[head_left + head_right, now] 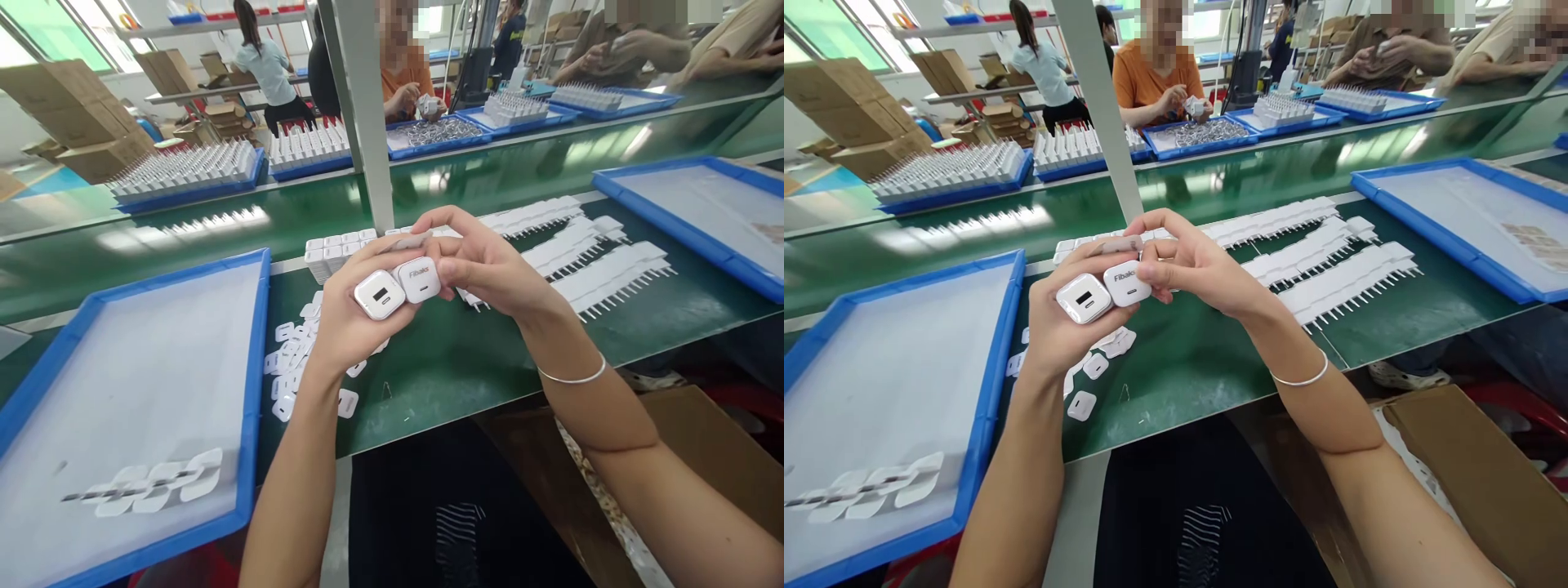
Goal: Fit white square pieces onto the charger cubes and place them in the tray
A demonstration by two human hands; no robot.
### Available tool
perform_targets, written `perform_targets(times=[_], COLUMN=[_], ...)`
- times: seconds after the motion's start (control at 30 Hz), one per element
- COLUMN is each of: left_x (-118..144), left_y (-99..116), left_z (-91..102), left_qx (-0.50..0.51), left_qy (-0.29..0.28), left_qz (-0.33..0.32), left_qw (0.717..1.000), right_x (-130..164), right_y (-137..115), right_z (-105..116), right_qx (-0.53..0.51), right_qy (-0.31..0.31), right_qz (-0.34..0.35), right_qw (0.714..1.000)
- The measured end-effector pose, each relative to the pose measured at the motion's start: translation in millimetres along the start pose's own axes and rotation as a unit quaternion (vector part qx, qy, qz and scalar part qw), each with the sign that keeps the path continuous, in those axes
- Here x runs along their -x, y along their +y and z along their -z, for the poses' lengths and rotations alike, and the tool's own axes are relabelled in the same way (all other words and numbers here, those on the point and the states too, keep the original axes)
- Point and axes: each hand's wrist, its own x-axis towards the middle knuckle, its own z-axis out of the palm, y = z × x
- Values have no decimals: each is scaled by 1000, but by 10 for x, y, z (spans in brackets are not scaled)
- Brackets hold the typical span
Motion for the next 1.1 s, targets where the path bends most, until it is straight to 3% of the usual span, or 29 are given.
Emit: perform_targets(times=[0.23,0.5,0.63,0.8,0.97,1.1], left_x=[30,42,44,43,43,31], left_y=[-21,-16,-65,-124,-117,-105], left_z=[52,38,22,49,48,22], left_qx=[25,43,38,26,55,82], left_qy=[16,-14,-15,-57,-140,-149], left_qz=[73,93,74,101,165,163], left_qw=[997,995,996,993,975,972], right_x=[-20,-57,-58,39,108,107], right_y=[69,170,112,-92,-144,-104], right_z=[-74,-47,6,-11,-152,-199], right_qx=[13,0,46,154,182,167], right_qy=[44,189,245,208,134,117], right_qz=[40,13,100,152,109,75], right_qw=[998,982,963,954,968,976])
